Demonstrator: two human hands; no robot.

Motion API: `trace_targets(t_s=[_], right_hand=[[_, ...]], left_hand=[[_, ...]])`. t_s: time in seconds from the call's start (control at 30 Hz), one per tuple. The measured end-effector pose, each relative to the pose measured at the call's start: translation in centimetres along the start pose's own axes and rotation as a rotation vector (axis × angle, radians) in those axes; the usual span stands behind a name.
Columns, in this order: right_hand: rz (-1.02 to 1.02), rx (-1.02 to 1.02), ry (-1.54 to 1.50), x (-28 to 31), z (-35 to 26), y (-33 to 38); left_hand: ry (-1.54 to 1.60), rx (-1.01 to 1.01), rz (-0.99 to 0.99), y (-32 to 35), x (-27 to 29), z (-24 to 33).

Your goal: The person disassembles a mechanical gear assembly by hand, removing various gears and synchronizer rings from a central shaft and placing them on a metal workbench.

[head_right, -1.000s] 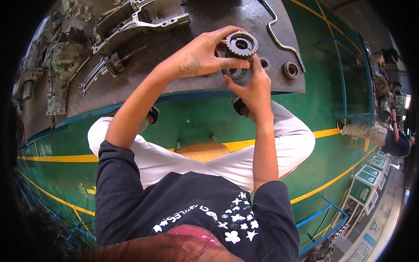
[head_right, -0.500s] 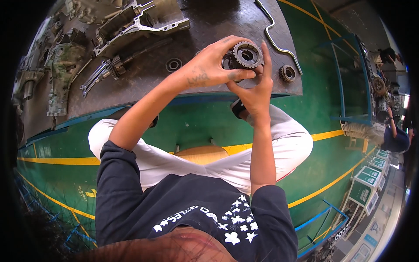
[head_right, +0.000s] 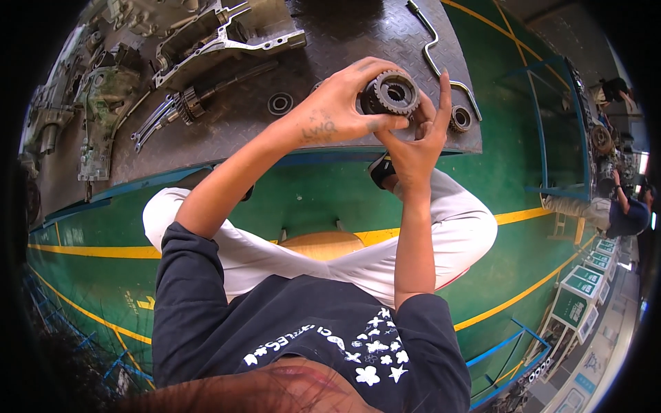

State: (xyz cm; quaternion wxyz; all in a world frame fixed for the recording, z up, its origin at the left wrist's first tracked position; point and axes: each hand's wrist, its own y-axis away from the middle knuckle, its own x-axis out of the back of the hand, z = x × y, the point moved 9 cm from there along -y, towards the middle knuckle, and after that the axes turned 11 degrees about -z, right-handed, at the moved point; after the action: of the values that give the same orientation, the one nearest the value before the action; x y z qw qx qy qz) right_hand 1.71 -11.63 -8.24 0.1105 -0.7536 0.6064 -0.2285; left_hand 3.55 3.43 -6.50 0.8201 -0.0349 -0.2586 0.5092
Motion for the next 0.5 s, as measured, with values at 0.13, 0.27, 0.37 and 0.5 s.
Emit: trace_targets(t_s=[0.13, 0.27, 0.37, 0.5], right_hand=[[0.006, 0.006, -0.002, -0.3, -0.1, -0.7], [0.017, 0.089, -0.050, -0.8, -1.1, -0.8], [0.017, 0.111, -0.020, -1.0, -1.2, -1.1], [0.010, 0.113, 0.000, -1.0, -0.7, -1.1]], left_hand=[[0.065, 0.056, 0.042, 0.2, 0.1, -0.2], [0.152, 0.017, 0.024, 0.4, -0.7, 0.0], [0.275, 0.025, 0.041, 0.1, -0.8, -1.0], [0.395, -0.072, 0.055, -0.2, -1.1, -1.4]])
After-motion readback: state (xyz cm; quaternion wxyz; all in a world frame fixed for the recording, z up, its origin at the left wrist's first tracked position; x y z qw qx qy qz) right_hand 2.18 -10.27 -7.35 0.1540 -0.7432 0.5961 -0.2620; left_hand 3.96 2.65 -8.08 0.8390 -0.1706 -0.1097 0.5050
